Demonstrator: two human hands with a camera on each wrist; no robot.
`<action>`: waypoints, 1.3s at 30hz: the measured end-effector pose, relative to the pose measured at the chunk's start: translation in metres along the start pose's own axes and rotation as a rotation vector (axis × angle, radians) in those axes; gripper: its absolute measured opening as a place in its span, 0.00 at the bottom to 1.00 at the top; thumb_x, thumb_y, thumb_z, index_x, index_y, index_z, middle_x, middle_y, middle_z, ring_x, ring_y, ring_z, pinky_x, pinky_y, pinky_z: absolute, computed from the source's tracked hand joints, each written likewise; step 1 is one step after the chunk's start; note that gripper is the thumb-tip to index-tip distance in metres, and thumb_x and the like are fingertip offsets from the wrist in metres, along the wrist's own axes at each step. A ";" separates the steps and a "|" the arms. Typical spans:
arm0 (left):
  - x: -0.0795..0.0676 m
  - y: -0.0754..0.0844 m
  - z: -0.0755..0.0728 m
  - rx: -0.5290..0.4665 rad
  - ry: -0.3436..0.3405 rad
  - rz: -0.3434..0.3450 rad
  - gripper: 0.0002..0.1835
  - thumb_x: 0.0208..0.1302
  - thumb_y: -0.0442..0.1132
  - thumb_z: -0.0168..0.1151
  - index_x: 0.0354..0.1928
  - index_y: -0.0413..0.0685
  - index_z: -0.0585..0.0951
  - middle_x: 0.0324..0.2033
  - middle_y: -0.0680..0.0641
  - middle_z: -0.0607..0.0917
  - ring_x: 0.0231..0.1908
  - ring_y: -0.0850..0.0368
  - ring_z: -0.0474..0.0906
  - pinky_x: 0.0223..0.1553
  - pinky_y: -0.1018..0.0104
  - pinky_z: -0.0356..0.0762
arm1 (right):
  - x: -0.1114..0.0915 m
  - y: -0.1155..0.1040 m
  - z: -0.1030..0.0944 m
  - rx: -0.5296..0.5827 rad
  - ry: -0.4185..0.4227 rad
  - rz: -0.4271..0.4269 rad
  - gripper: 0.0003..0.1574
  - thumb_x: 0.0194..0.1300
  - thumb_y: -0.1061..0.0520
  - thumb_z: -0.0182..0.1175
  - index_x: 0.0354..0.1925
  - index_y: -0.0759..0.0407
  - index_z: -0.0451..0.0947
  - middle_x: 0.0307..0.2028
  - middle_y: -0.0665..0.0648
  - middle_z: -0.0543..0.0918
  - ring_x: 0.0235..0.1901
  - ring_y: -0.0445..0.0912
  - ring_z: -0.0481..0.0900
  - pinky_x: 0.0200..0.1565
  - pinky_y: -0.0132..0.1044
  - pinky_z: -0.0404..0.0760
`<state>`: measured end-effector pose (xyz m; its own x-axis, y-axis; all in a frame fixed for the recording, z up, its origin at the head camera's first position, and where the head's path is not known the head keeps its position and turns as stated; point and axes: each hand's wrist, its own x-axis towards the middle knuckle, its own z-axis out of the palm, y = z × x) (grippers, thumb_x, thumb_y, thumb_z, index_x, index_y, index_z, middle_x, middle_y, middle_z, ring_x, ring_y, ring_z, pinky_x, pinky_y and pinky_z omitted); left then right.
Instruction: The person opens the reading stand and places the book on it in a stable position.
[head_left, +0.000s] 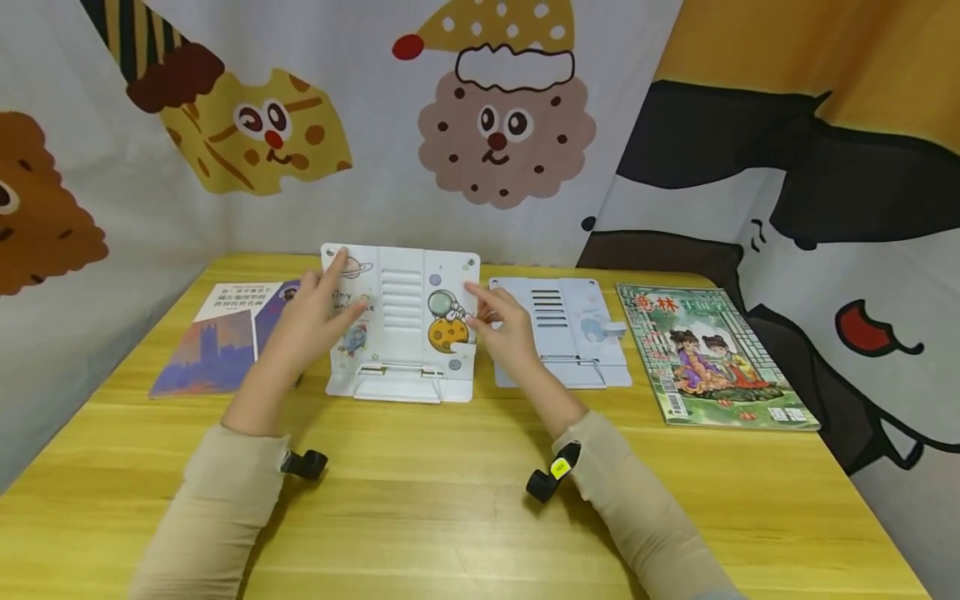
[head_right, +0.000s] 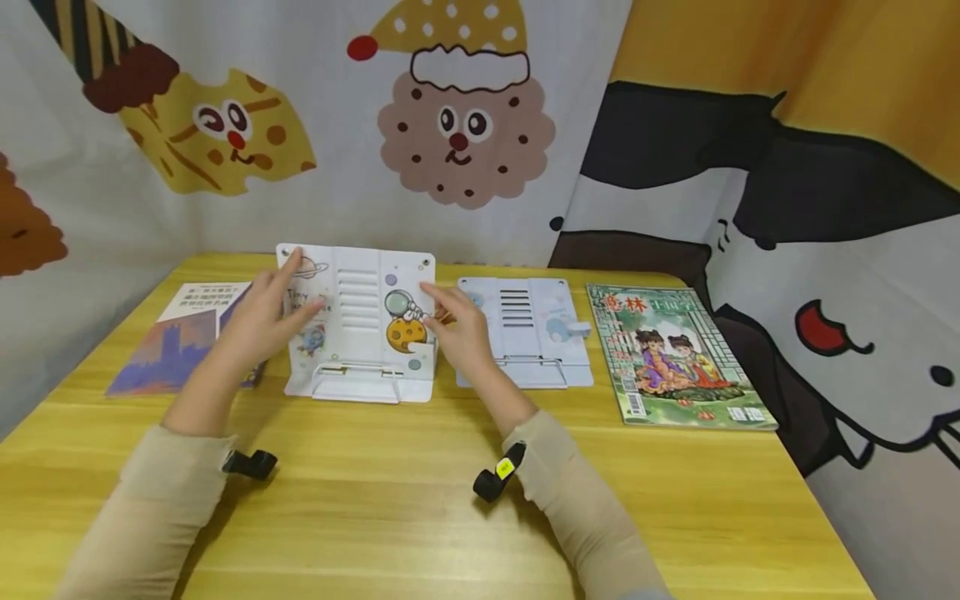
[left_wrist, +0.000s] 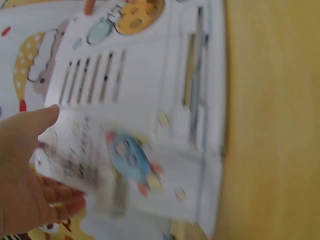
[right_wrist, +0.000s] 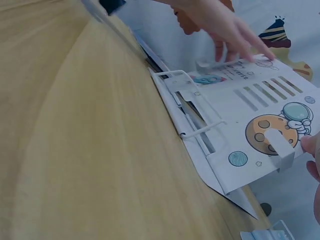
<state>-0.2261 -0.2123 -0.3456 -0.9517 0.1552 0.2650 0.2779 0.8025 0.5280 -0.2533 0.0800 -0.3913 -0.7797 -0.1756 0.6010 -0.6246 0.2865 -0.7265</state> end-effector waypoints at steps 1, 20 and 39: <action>0.001 0.004 -0.001 0.001 -0.014 -0.014 0.43 0.68 0.61 0.50 0.74 0.71 0.37 0.61 0.28 0.60 0.39 0.36 0.72 0.37 0.41 0.73 | -0.001 -0.001 0.000 0.010 0.006 -0.005 0.33 0.53 0.74 0.67 0.58 0.59 0.77 0.33 0.56 0.76 0.33 0.47 0.76 0.38 0.34 0.81; 0.043 0.007 0.011 -0.460 0.203 0.009 0.39 0.69 0.55 0.53 0.74 0.52 0.49 0.73 0.43 0.47 0.71 0.44 0.44 0.67 0.43 0.46 | -0.020 -0.032 0.029 -0.029 -0.059 -0.362 0.33 0.48 0.77 0.67 0.55 0.67 0.77 0.35 0.59 0.79 0.31 0.47 0.76 0.37 0.29 0.79; 0.027 0.032 -0.006 -0.729 -0.053 -0.008 0.38 0.70 0.48 0.54 0.73 0.52 0.46 0.74 0.43 0.38 0.72 0.45 0.37 0.62 0.38 0.56 | -0.039 -0.072 0.060 -0.259 -0.113 -0.587 0.27 0.51 0.69 0.70 0.52 0.63 0.81 0.35 0.54 0.82 0.30 0.40 0.76 0.36 0.19 0.72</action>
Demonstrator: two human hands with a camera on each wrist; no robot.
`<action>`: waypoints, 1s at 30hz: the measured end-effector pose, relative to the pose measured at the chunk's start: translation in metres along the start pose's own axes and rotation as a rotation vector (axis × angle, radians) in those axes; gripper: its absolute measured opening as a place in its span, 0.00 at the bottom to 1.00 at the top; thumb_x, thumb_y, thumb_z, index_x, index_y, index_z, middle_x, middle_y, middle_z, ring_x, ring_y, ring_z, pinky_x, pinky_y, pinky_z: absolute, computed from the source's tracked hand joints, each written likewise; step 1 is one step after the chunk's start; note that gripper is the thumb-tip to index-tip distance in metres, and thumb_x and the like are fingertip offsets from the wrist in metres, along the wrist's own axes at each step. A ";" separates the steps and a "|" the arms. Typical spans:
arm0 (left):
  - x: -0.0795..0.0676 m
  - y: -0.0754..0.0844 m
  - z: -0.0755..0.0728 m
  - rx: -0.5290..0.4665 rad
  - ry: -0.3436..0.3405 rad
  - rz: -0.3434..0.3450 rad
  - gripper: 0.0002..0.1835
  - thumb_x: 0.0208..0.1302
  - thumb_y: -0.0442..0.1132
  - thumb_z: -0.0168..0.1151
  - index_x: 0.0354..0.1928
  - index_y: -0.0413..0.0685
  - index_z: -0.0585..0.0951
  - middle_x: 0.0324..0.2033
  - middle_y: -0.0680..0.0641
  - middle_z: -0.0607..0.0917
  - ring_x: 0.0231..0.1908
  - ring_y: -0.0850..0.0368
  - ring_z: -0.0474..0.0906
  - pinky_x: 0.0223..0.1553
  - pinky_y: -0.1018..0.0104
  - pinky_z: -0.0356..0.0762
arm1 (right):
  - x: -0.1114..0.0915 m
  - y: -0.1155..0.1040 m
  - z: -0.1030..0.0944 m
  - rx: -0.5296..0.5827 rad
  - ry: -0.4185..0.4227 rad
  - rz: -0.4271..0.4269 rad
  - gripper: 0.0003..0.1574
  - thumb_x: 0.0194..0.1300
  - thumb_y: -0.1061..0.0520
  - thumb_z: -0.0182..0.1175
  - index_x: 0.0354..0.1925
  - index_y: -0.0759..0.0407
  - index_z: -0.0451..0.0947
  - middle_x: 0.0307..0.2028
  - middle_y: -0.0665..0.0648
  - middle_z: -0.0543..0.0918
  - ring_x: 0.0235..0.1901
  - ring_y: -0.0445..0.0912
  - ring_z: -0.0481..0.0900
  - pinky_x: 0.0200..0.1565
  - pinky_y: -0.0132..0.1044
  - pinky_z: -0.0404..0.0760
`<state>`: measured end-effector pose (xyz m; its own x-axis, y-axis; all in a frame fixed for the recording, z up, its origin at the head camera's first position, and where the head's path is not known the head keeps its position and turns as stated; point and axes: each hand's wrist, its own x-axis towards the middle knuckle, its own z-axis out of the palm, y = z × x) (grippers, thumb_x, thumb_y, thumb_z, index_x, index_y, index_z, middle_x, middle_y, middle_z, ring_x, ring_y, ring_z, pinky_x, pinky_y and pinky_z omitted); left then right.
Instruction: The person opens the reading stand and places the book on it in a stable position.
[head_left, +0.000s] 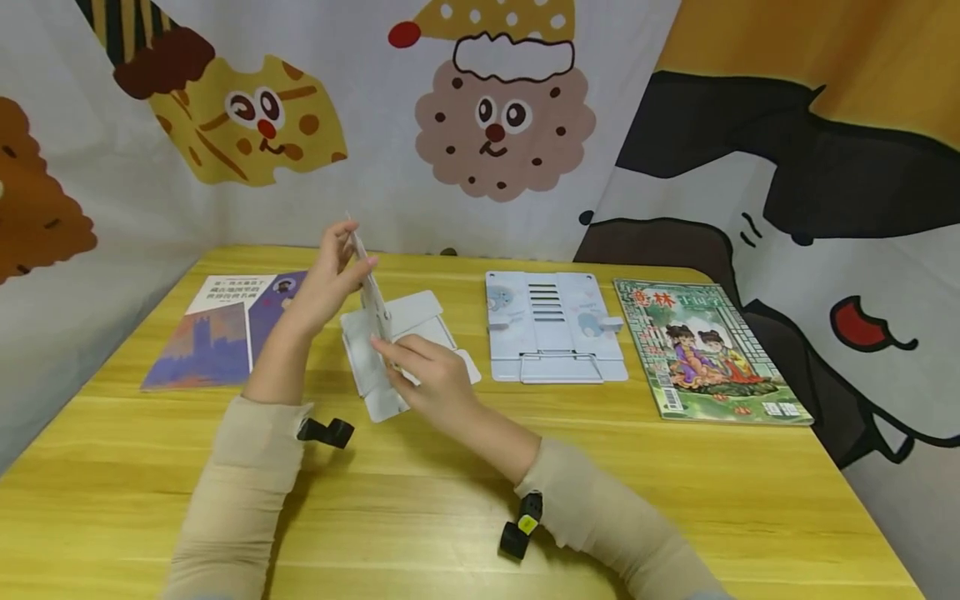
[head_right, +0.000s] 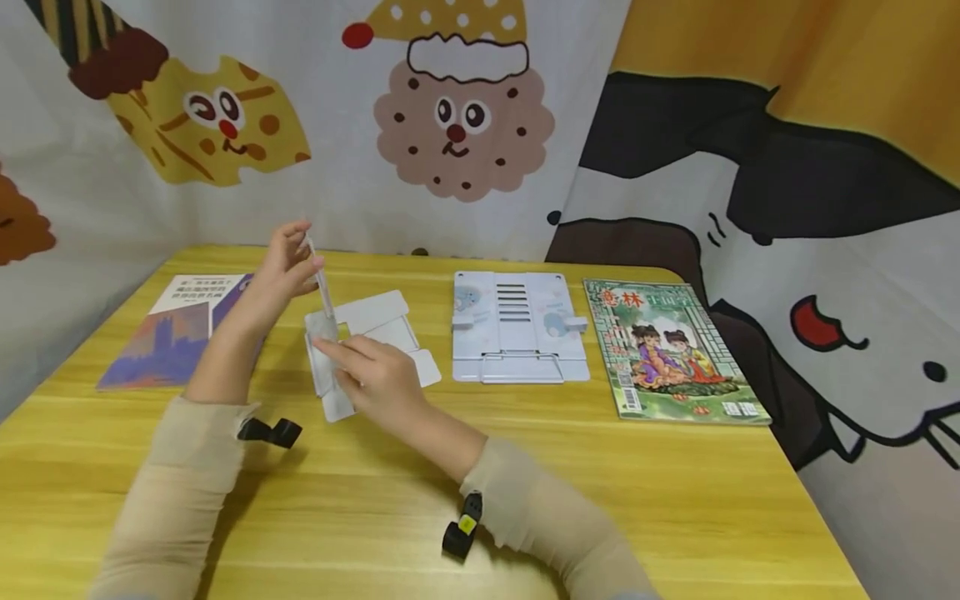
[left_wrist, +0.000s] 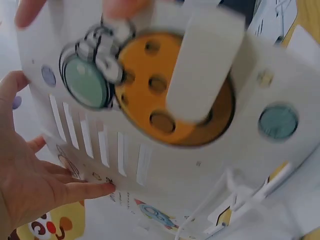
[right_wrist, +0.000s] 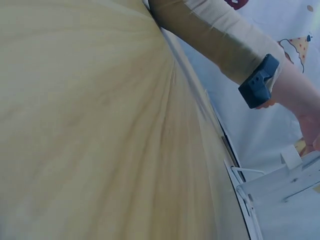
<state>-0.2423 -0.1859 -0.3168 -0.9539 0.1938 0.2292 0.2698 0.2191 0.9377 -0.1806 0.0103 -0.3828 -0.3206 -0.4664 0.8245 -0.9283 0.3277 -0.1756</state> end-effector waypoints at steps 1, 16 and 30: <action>-0.001 0.000 0.000 -0.006 -0.005 -0.003 0.38 0.70 0.48 0.54 0.73 0.52 0.46 0.74 0.43 0.38 0.72 0.45 0.38 0.62 0.38 0.56 | 0.001 -0.001 0.002 0.000 -0.003 0.002 0.27 0.51 0.69 0.70 0.52 0.63 0.81 0.36 0.54 0.82 0.30 0.40 0.76 0.36 0.19 0.72; 0.005 0.000 -0.007 -0.081 -0.040 -0.031 0.34 0.70 0.43 0.53 0.72 0.52 0.51 0.74 0.46 0.45 0.71 0.44 0.44 0.60 0.39 0.60 | 0.003 0.012 -0.002 0.101 -0.023 -0.018 0.22 0.54 0.65 0.70 0.49 0.60 0.81 0.40 0.54 0.81 0.34 0.41 0.80 0.37 0.23 0.76; 0.032 -0.004 -0.016 -0.058 -0.200 -0.061 0.32 0.71 0.39 0.51 0.73 0.54 0.53 0.74 0.48 0.47 0.71 0.50 0.46 0.62 0.42 0.60 | -0.015 0.060 -0.012 -0.042 -0.408 0.582 0.18 0.61 0.53 0.67 0.50 0.52 0.82 0.37 0.48 0.83 0.27 0.37 0.75 0.26 0.29 0.73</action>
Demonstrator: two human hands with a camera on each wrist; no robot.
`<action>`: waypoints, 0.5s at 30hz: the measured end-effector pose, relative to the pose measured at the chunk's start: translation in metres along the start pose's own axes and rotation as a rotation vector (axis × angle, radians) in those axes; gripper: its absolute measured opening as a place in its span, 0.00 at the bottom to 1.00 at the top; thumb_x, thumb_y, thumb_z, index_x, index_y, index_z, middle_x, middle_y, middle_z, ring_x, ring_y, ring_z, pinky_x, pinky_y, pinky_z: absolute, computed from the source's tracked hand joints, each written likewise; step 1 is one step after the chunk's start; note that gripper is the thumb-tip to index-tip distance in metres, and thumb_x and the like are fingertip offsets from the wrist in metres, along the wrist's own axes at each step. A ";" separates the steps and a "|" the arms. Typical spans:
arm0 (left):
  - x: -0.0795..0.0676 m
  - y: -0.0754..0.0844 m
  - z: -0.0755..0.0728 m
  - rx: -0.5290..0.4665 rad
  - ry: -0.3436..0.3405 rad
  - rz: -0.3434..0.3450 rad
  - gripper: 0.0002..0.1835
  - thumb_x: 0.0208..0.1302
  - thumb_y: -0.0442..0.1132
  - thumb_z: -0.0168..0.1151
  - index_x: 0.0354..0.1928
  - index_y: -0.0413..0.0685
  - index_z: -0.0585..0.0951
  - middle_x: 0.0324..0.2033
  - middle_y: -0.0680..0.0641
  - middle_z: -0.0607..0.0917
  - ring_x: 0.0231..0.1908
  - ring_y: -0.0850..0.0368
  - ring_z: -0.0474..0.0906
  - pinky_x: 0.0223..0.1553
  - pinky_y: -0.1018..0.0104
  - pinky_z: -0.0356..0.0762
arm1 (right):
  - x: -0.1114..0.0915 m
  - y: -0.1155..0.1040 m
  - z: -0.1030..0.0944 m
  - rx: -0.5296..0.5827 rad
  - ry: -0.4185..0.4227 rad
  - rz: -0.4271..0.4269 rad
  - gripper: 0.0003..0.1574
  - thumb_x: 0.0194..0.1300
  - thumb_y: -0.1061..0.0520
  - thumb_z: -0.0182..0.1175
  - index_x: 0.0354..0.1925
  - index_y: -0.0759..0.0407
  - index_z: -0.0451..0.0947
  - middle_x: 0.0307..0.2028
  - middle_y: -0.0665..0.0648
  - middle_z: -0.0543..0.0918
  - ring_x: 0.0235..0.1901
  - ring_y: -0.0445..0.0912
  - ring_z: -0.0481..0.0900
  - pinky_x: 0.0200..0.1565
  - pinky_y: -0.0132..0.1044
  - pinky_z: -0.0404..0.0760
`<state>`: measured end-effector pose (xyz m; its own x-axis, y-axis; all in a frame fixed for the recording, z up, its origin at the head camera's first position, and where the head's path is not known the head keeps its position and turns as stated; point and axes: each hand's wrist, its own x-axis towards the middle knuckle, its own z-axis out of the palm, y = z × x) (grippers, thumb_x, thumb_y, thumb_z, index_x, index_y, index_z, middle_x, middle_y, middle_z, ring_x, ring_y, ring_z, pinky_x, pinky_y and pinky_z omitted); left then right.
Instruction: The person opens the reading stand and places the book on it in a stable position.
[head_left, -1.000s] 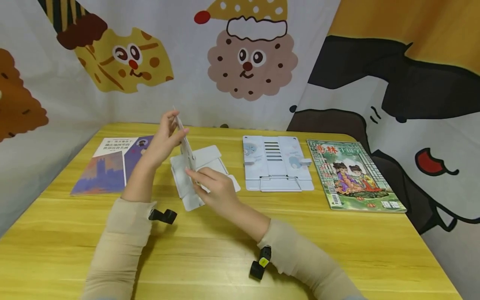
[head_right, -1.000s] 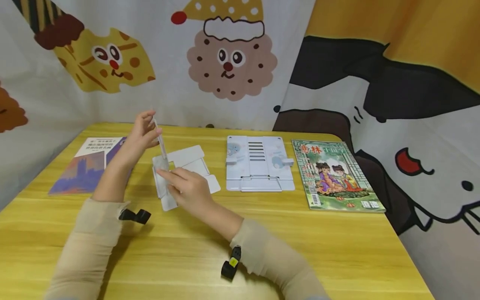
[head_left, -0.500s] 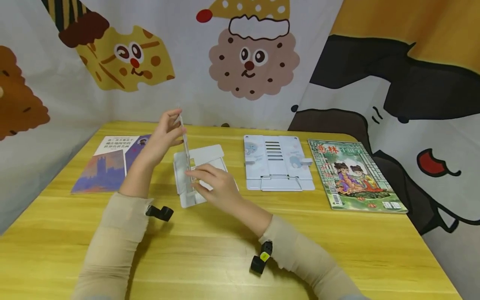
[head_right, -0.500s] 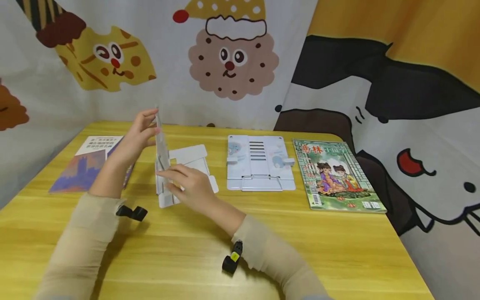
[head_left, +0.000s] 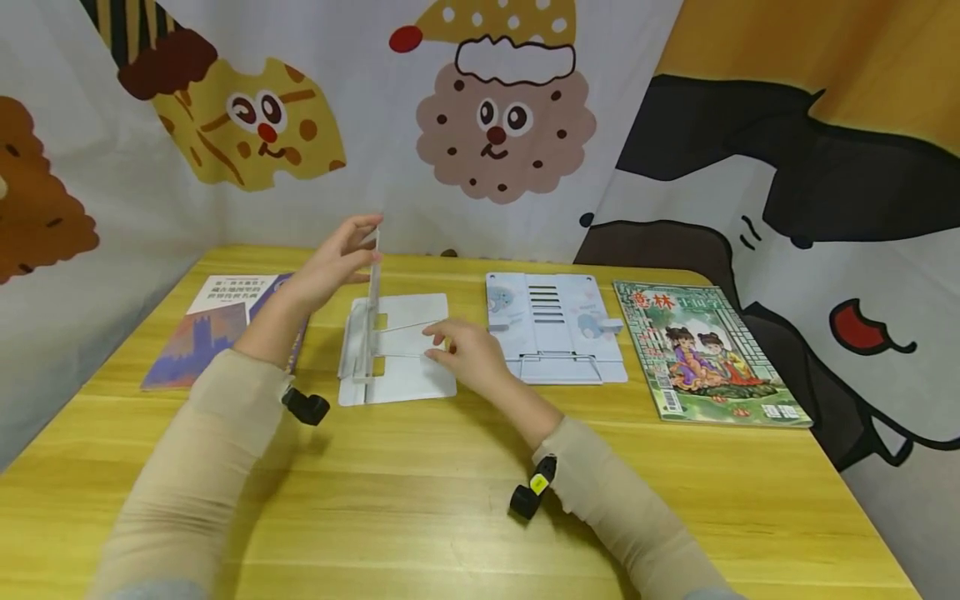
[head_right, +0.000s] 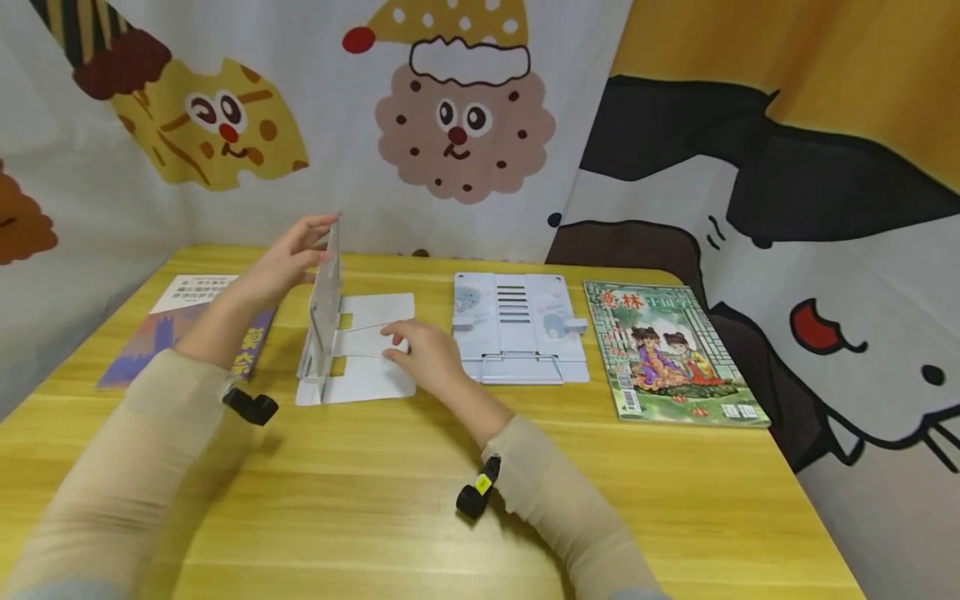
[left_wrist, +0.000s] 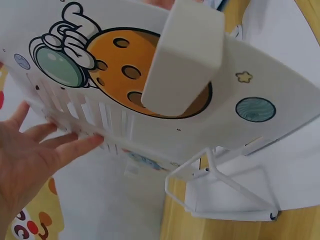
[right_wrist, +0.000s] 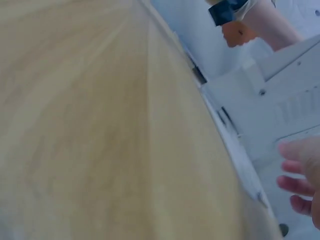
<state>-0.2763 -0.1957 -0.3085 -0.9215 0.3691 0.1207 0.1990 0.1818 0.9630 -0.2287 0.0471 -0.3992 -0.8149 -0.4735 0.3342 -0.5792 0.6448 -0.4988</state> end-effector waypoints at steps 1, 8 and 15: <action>0.001 -0.001 -0.001 -0.001 -0.009 -0.001 0.32 0.72 0.39 0.51 0.73 0.54 0.53 0.74 0.48 0.47 0.71 0.50 0.46 0.62 0.42 0.59 | 0.000 0.002 0.003 -0.025 -0.050 0.024 0.18 0.62 0.52 0.66 0.50 0.51 0.82 0.37 0.47 0.83 0.28 0.37 0.75 0.26 0.29 0.73; 0.002 -0.004 -0.009 0.000 -0.013 -0.021 0.32 0.72 0.40 0.51 0.74 0.58 0.54 0.74 0.48 0.47 0.71 0.46 0.47 0.63 0.39 0.54 | 0.005 0.008 0.019 -0.102 -0.194 0.044 0.14 0.62 0.53 0.66 0.47 0.52 0.84 0.37 0.47 0.82 0.35 0.39 0.77 0.36 0.30 0.75; -0.002 -0.005 -0.014 -0.049 0.016 -0.029 0.32 0.71 0.39 0.49 0.74 0.58 0.54 0.74 0.49 0.48 0.71 0.47 0.44 0.64 0.35 0.47 | 0.014 0.005 0.028 -0.114 -0.217 0.140 0.06 0.64 0.57 0.64 0.40 0.51 0.84 0.37 0.48 0.81 0.37 0.40 0.78 0.38 0.30 0.75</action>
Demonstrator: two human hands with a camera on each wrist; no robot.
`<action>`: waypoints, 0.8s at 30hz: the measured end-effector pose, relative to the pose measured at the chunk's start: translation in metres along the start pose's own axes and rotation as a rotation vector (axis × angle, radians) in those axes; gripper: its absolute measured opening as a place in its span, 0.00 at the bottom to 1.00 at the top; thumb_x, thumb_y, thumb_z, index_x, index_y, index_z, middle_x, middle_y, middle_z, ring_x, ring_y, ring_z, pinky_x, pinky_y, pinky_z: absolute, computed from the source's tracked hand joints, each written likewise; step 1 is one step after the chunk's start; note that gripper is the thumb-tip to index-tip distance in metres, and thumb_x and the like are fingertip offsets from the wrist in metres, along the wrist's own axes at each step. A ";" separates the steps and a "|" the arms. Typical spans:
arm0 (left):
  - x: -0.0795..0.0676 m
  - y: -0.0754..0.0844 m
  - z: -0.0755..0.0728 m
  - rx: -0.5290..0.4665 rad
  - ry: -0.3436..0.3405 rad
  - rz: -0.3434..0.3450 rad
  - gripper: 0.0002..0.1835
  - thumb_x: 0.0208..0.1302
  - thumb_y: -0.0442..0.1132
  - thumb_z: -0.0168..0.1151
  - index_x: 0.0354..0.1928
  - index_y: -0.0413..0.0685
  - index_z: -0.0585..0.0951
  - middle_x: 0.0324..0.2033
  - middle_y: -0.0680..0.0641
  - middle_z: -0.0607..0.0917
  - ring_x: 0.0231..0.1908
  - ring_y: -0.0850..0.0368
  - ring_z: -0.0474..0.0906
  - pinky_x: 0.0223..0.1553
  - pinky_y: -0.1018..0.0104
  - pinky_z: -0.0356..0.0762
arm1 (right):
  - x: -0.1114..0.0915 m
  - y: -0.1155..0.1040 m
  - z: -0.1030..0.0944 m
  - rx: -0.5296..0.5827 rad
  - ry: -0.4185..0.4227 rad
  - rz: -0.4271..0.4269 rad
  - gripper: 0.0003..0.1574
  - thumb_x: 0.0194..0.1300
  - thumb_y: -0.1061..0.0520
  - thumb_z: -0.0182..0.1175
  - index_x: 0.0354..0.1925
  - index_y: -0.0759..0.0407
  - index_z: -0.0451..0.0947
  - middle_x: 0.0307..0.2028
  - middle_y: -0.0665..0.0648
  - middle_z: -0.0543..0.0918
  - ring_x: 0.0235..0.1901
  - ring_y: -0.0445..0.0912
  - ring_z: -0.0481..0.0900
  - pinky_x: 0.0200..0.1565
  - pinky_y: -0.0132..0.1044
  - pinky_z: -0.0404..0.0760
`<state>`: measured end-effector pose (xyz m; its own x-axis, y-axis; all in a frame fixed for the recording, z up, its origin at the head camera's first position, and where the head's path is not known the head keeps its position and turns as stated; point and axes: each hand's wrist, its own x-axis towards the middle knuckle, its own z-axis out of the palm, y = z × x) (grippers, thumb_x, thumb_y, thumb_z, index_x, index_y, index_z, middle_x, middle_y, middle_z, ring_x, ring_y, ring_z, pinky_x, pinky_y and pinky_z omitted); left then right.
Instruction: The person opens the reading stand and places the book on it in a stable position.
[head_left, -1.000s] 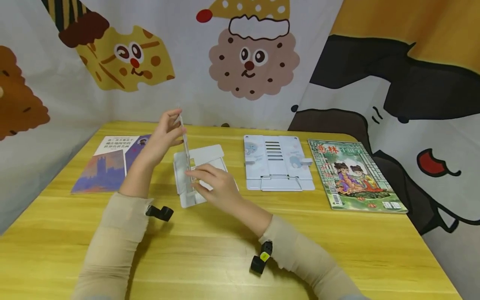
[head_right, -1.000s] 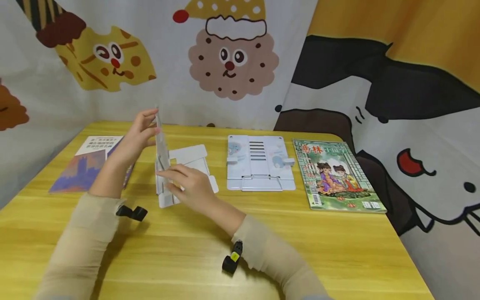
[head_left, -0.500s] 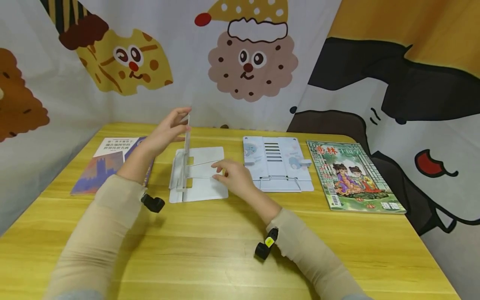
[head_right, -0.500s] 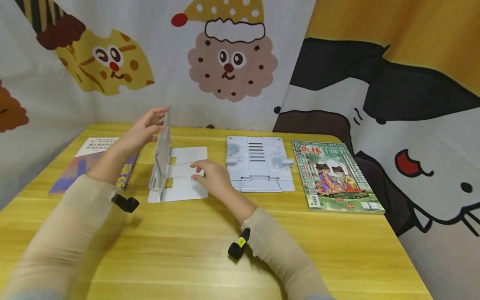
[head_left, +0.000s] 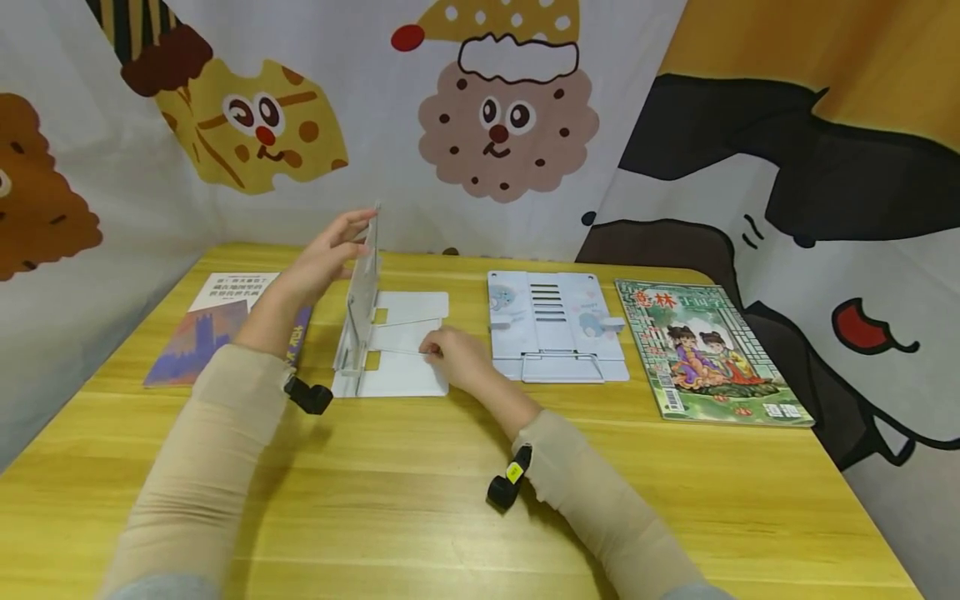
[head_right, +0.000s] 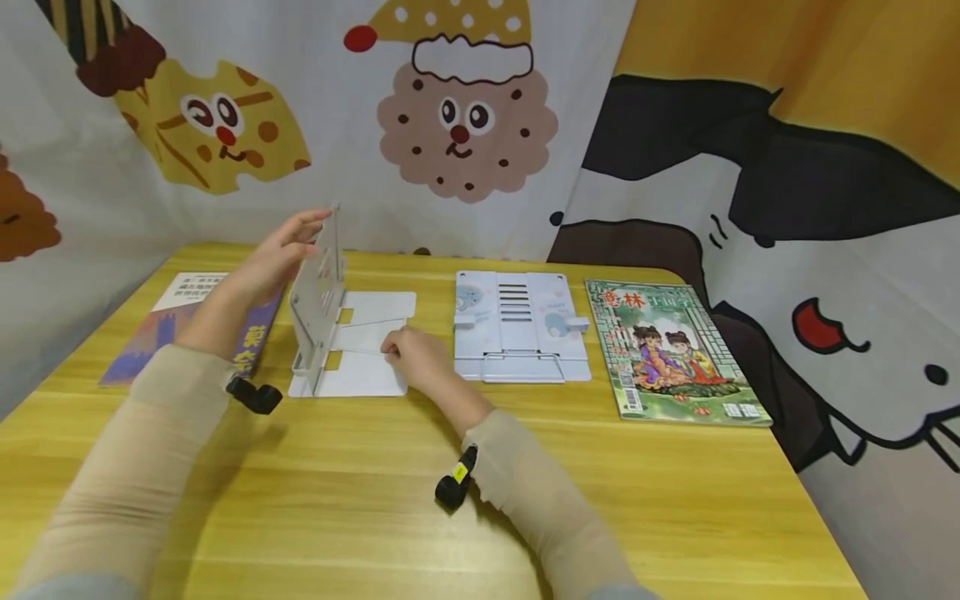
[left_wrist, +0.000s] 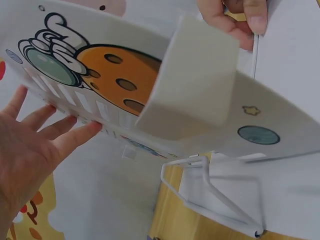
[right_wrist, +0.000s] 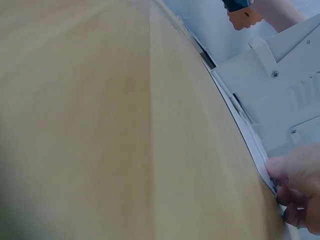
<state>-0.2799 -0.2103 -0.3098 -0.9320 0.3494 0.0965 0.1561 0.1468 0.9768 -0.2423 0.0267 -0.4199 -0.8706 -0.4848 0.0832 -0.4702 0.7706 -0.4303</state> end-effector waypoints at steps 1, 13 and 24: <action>0.000 -0.001 0.000 -0.010 0.003 0.003 0.32 0.71 0.39 0.49 0.74 0.58 0.54 0.74 0.48 0.47 0.71 0.47 0.43 0.63 0.34 0.46 | 0.001 -0.001 0.001 -0.002 -0.002 0.010 0.05 0.65 0.57 0.63 0.39 0.51 0.84 0.37 0.48 0.81 0.37 0.40 0.78 0.39 0.30 0.75; -0.001 -0.008 -0.003 -0.042 0.025 0.030 0.31 0.71 0.39 0.47 0.74 0.58 0.55 0.74 0.48 0.47 0.71 0.44 0.44 0.62 0.34 0.47 | 0.005 0.003 0.006 0.005 -0.034 0.025 0.04 0.69 0.56 0.58 0.41 0.52 0.79 0.37 0.48 0.78 0.35 0.40 0.75 0.37 0.32 0.74; 0.000 -0.009 0.001 -0.030 0.013 0.041 0.32 0.72 0.39 0.47 0.75 0.59 0.53 0.74 0.49 0.46 0.71 0.45 0.43 0.62 0.35 0.49 | 0.003 0.016 0.009 0.112 -0.004 -0.041 0.06 0.72 0.53 0.54 0.43 0.53 0.75 0.34 0.48 0.78 0.32 0.41 0.74 0.37 0.34 0.73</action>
<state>-0.2810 -0.2108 -0.3184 -0.9292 0.3423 0.1391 0.1848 0.1045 0.9772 -0.2508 0.0343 -0.4347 -0.8505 -0.5164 0.0995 -0.4859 0.6992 -0.5245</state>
